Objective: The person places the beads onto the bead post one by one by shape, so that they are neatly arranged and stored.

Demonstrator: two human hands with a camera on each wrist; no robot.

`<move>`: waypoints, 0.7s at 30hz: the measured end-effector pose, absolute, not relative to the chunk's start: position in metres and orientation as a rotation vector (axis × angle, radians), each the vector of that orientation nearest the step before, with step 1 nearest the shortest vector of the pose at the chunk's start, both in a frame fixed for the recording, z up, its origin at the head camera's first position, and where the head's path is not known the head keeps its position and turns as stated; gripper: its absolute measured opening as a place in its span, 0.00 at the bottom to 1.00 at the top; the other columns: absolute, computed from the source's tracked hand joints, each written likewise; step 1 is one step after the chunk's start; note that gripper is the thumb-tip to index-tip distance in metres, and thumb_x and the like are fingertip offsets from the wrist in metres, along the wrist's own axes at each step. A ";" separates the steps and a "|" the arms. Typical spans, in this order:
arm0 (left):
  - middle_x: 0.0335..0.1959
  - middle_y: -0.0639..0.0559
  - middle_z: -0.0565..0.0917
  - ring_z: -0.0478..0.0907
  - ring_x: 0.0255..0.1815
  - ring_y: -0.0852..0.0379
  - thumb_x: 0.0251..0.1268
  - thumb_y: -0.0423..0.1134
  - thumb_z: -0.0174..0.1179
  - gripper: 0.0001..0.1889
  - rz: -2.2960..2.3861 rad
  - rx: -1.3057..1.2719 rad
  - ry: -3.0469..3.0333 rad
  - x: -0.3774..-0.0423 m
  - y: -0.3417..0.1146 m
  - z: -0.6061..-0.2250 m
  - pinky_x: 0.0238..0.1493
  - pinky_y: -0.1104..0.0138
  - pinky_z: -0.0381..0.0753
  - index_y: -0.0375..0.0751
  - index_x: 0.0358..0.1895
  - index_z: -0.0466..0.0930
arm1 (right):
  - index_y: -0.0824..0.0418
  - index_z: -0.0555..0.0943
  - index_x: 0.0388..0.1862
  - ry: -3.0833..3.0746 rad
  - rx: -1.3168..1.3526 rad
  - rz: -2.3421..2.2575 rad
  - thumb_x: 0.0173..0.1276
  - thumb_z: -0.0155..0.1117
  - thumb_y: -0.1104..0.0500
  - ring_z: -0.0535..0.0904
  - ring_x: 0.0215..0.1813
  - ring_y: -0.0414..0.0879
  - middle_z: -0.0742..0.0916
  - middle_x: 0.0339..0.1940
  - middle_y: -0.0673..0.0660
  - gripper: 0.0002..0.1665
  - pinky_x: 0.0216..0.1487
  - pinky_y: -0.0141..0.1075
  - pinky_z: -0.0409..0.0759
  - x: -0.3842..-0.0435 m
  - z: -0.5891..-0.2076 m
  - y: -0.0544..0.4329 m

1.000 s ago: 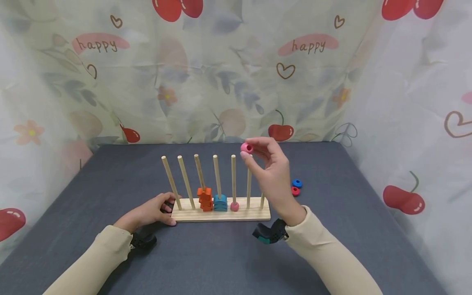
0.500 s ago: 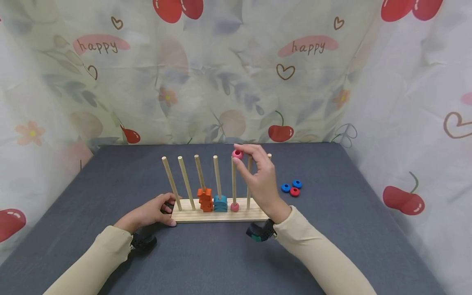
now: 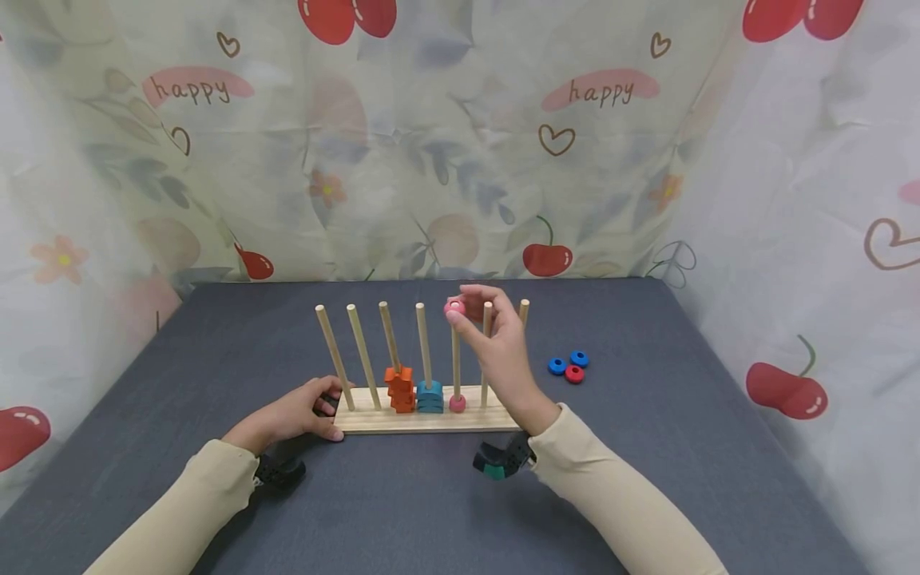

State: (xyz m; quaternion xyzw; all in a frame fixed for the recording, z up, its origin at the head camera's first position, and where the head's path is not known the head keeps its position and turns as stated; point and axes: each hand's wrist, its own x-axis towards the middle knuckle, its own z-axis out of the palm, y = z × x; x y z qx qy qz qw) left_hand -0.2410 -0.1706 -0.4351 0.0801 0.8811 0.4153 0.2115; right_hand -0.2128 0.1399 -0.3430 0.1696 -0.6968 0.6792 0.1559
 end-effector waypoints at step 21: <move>0.55 0.42 0.67 0.71 0.51 0.49 0.44 0.33 0.77 0.39 1.162 0.241 2.441 -0.242 -0.173 -0.437 0.49 0.59 0.74 0.37 0.63 0.68 | 0.63 0.76 0.50 -2.366 0.219 2.017 0.64 0.69 0.57 0.80 0.51 0.42 0.85 0.52 0.60 0.19 0.54 0.34 0.75 -0.209 -0.429 0.150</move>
